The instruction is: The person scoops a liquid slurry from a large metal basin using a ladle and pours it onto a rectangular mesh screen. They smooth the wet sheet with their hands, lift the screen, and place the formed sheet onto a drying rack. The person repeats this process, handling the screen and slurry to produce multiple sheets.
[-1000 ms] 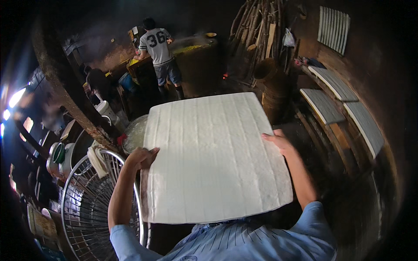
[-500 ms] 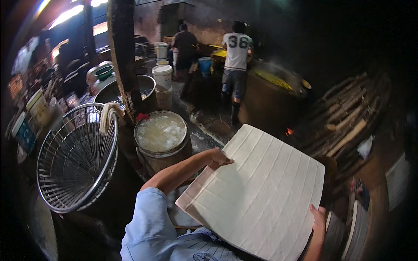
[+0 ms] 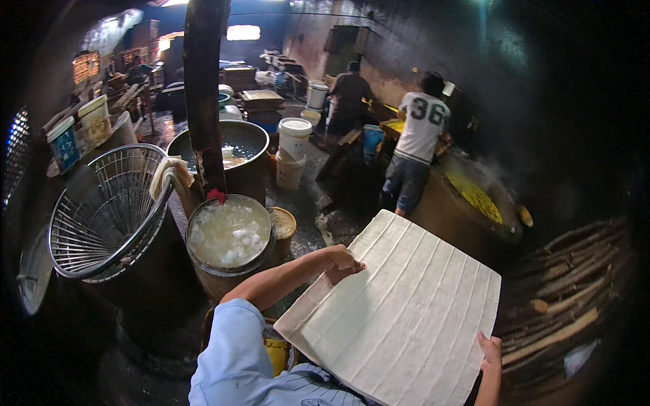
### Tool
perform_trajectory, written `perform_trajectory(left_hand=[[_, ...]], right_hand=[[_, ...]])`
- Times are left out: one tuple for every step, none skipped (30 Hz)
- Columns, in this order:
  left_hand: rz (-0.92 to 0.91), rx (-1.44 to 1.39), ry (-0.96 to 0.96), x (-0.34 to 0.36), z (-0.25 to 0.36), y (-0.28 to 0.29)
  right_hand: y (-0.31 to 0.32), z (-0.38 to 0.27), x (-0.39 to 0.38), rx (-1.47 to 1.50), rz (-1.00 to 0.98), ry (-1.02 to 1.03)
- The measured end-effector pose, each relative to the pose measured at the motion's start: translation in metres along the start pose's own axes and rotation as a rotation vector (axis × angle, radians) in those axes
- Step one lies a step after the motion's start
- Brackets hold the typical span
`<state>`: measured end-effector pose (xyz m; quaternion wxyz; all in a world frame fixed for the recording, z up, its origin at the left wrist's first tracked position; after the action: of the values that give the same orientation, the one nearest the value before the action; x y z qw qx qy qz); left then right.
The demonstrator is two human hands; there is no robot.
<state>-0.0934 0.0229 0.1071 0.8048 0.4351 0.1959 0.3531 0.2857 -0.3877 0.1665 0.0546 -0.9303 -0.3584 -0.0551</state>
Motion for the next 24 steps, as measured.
perform_trajectory(left_hand=[[-0.015, 0.032, 0.02, -0.019, -0.008, 0.01], [-0.031, 0.063, 0.042, -0.038, -0.019, 0.016], [0.011, -0.024, 0.059, -0.063, -0.033, 0.025], [0.043, -0.109, 0.082, -0.084, -0.051, 0.029], [0.008, -0.222, 0.197, -0.115, -0.065, 0.029], [-0.03, -0.335, 0.313, -0.14, -0.083, 0.024], [-0.024, -0.509, 0.308, -0.158, -0.116, 0.021], [-0.066, -0.542, 0.333, -0.174, -0.117, 0.024], [-0.014, -0.56, 0.331, -0.179, -0.14, 0.026], [0.046, -0.576, 0.337, -0.177, -0.174, 0.03], [0.108, -0.61, 0.334, -0.179, -0.215, 0.034], [0.175, -0.641, 0.332, -0.188, -0.255, 0.035], [0.186, -0.674, 0.336, -0.198, -0.268, 0.039], [0.213, -0.706, 0.345, -0.217, -0.284, 0.048], [0.168, -0.756, 0.357, -0.245, -0.253, 0.053], [0.166, -0.787, 0.399, -0.281, -0.251, 0.064], [0.232, -0.742, 0.479, -0.312, -0.291, 0.071], [0.293, -0.696, 0.55, -0.339, -0.332, 0.074], [0.294, -0.67, 0.596, -0.366, -0.357, 0.071], [0.285, -0.64, 0.651, -0.397, -0.384, 0.065], [0.388, -0.663, 0.649, -0.395, -0.402, 0.078], [0.474, -0.669, 0.658, -0.4, -0.433, 0.085], [0.501, -0.65, 0.696, -0.401, -0.472, 0.086], [0.519, -0.624, 0.746, -0.407, -0.512, 0.09]], right_hand=[[-0.007, 0.003, -0.007, -0.002, -0.003, -0.006], [-0.02, 0.002, -0.011, -0.013, -0.054, -0.008], [-0.033, -0.003, -0.013, -0.026, -0.105, -0.009], [-0.049, 0.002, -0.021, -0.036, -0.155, -0.016], [-0.054, 0.01, -0.033, -0.129, -0.135, 0.039], [-0.059, 0.022, -0.052, -0.139, -0.159, 0.008], [-0.1, 0.017, -0.069, -0.127, -0.224, -0.03], [-0.117, 0.004, -0.074, -0.131, -0.26, -0.055], [-0.135, 0.0, -0.069, -0.166, -0.3, -0.017], [-0.159, 0.004, -0.055, -0.198, -0.35, 0.021], [-0.2, -0.002, -0.051, -0.213, -0.417, 0.061], [-0.24, -0.006, -0.06, -0.092, -0.483, 0.097], [-0.26, 0.008, -0.052, -0.084, -0.511, 0.106], [-0.276, 0.02, -0.05, -0.081, -0.54, 0.11], [-0.273, 0.021, -0.059, -0.147, -0.505, 0.069], [-0.298, 0.023, -0.071, -0.181, -0.515, 0.03], [-0.34, 0.034, -0.079, -0.199, -0.559, 0.026], [-0.38, 0.05, -0.084, -0.219, -0.594, 0.026], [-0.411, 0.073, -0.089, -0.215, -0.63, 0.026], [-0.44, 0.105, -0.098, -0.208, -0.666, 0.011], [-0.481, 0.103, -0.069, -0.234, -0.687, 0.046], [-0.523, 0.115, -0.055, -0.246, -0.702, 0.059], [-0.564, 0.127, -0.05, -0.284, -0.716, 0.054], [-0.608, 0.145, -0.051, -0.317, -0.733, 0.034]])
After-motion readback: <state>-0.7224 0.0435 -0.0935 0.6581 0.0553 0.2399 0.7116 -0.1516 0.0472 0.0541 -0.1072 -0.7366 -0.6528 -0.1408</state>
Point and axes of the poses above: each hand's wrist, its own x-axis towards the middle knuckle, its own y-axis out of the back of the hand, z = x × y, the point moved 7 cm from there along x, towards the middle knuckle, and after that the axes turned 11 degrees about x, right-handed, at the moved point
